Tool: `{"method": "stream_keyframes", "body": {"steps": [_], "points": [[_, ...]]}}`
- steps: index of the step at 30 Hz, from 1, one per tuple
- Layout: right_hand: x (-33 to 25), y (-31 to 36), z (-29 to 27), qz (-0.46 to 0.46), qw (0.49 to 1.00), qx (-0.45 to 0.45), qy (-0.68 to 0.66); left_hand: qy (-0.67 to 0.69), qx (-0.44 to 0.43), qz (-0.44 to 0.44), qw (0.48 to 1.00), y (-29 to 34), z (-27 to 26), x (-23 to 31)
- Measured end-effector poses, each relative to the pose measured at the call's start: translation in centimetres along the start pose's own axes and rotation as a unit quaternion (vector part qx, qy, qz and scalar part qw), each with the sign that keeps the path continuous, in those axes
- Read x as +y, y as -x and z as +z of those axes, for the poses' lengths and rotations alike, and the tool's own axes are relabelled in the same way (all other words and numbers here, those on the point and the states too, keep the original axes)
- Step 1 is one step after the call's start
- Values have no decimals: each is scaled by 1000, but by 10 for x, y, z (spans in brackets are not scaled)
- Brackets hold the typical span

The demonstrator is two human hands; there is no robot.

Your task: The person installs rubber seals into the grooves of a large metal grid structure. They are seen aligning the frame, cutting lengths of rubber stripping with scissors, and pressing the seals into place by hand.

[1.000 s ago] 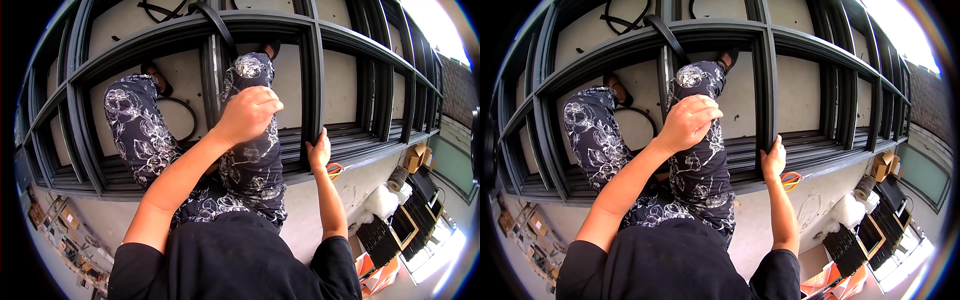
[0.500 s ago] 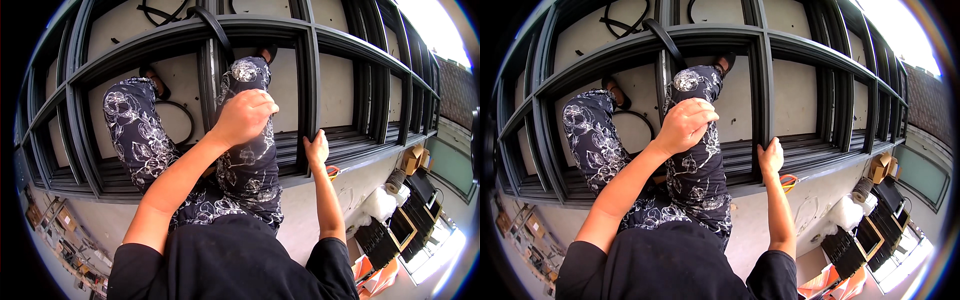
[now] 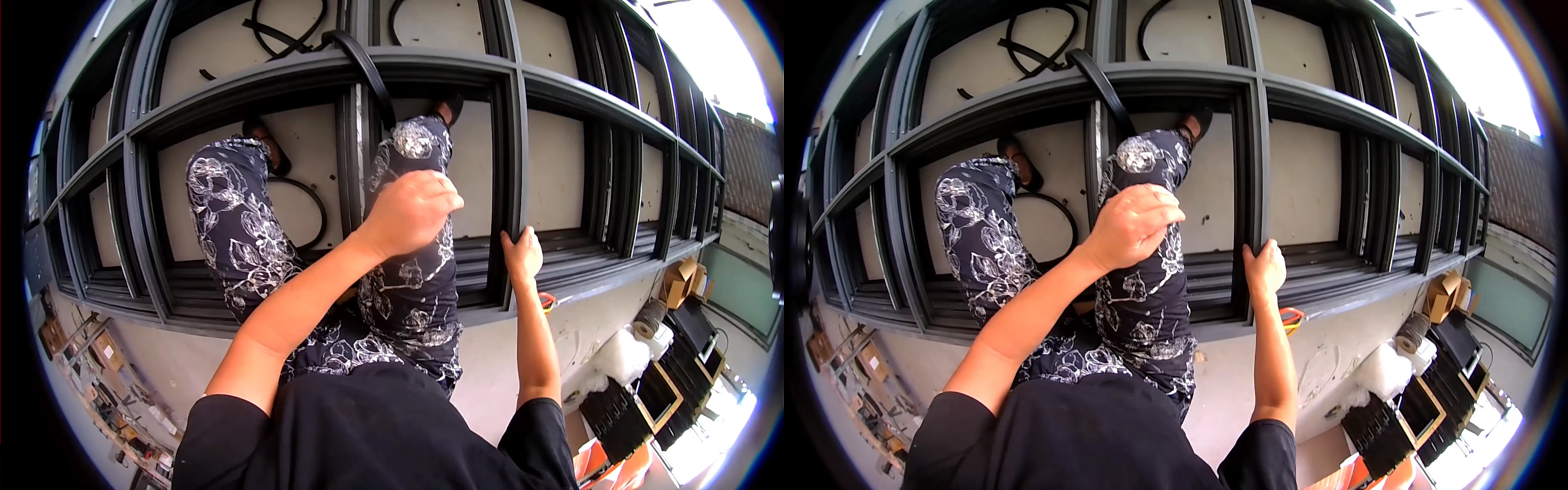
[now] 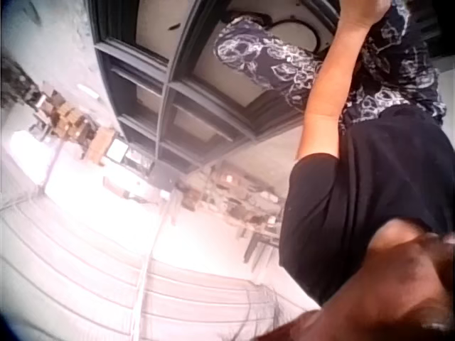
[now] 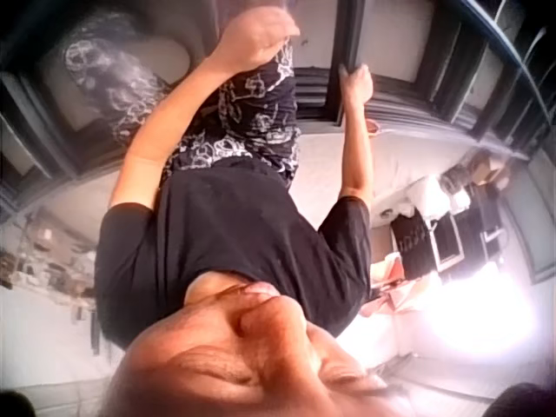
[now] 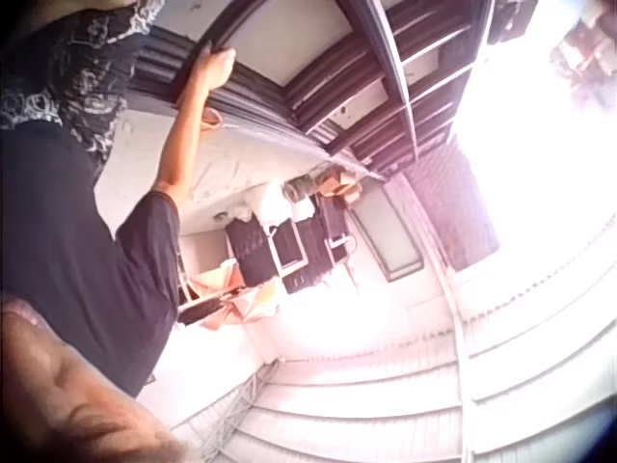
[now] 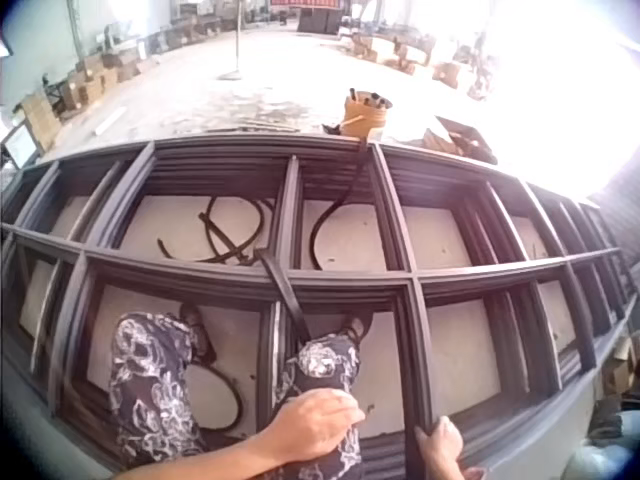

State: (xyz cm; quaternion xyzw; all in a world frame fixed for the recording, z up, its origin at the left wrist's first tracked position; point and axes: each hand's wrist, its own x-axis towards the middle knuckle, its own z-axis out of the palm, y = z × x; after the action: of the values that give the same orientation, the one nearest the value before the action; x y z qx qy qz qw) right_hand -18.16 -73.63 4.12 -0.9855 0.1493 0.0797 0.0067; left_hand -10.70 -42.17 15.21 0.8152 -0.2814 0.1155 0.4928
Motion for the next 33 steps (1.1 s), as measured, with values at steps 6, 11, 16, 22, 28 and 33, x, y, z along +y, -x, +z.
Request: {"method": "stream_keyframes", "body": {"steps": [6,11,16,22,28,33], "points": [[-3,-5,3,18,1000,8,-6,6,-3,-15,1000,-4,-1,5],[5,-1,9,-30,998,-4,-48,134,52,-148,979,-9,-20,-1],[17,36,-7,-38,990,64,-121,298,239,-388,838,-20,-42,-83],[-26,64,-44,8,958,6,-287,101,199,-607,763,-40,-48,-227],[-72,68,-94,-42,918,88,-385,173,285,-570,751,-51,-28,-239],[-117,57,-144,-30,847,92,-522,143,232,-291,917,-23,-48,-133]]}}
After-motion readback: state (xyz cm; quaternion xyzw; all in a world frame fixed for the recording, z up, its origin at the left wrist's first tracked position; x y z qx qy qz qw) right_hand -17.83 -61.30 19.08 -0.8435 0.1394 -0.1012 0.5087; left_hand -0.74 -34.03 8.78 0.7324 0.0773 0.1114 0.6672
